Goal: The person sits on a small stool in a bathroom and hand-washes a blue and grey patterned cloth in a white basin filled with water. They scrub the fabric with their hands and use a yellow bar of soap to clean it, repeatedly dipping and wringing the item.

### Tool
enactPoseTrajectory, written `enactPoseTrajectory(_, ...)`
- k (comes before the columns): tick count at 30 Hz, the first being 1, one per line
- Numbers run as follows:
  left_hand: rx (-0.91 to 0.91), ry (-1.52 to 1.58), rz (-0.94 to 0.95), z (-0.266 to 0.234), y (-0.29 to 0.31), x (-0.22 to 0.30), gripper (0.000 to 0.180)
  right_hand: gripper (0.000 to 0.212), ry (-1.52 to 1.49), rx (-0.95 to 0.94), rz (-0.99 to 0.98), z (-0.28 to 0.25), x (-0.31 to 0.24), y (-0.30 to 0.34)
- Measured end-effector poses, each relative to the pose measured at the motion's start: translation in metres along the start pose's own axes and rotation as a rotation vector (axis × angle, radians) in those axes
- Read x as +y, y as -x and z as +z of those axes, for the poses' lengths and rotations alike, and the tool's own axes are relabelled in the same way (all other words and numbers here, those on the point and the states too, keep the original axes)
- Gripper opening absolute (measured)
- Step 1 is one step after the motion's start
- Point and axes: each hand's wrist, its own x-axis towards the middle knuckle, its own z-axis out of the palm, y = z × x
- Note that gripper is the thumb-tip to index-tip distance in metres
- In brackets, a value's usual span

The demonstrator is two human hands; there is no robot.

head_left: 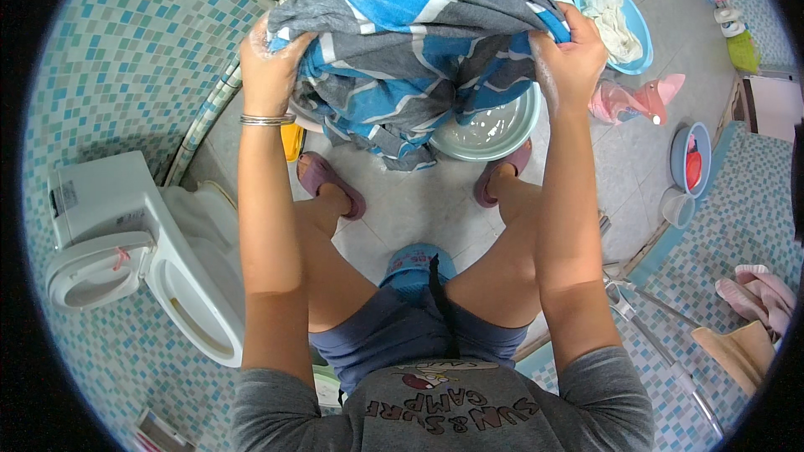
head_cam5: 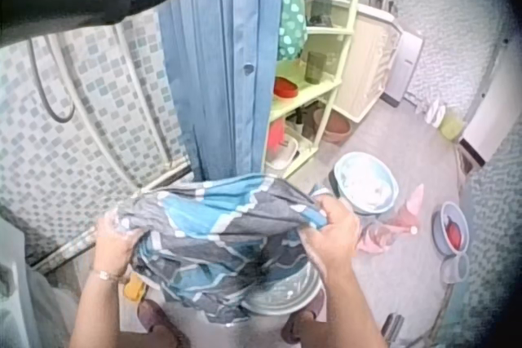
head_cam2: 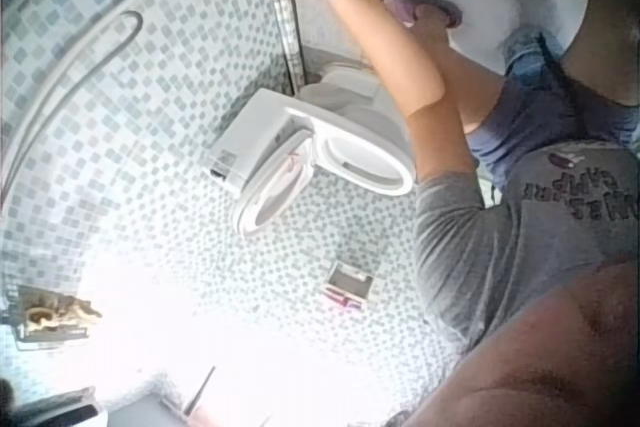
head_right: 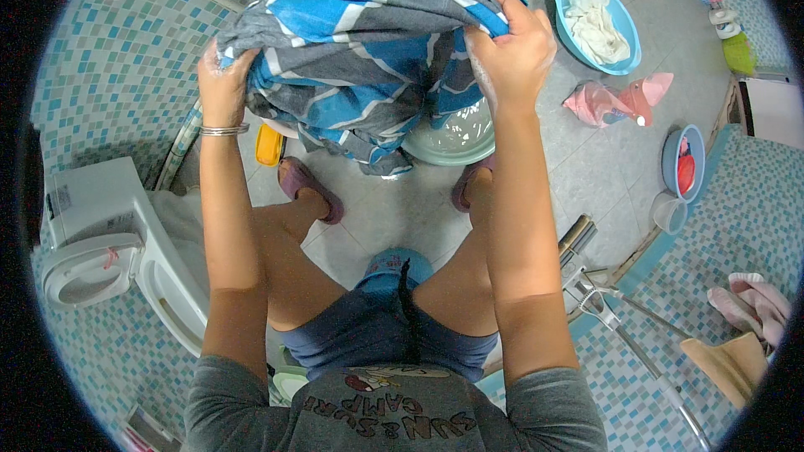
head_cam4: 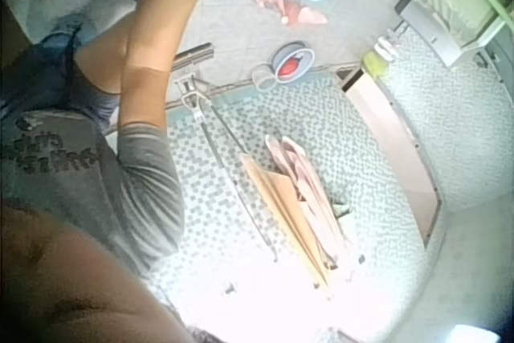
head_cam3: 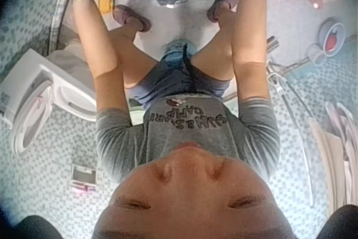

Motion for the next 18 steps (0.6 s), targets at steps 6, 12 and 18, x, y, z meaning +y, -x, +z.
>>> enactPoseTrajectory(6,-0.298,-0.555,0.164,-0.006,-0.004,-0.036,0.042,0.025,0.069,-0.078,0.177,0.012,0.004,0.008)
enactPoseTrajectory(12,-0.616,-0.541,-0.253,-0.022,0.019,-0.113,0.074,0.025,0.093,-0.269,0.133,0.035,-0.037,0.037)
enactPoseTrajectory(18,-0.821,-0.831,-0.517,-0.101,0.029,-0.214,0.065,0.03,0.276,-0.569,0.223,0.058,-0.056,0.053)
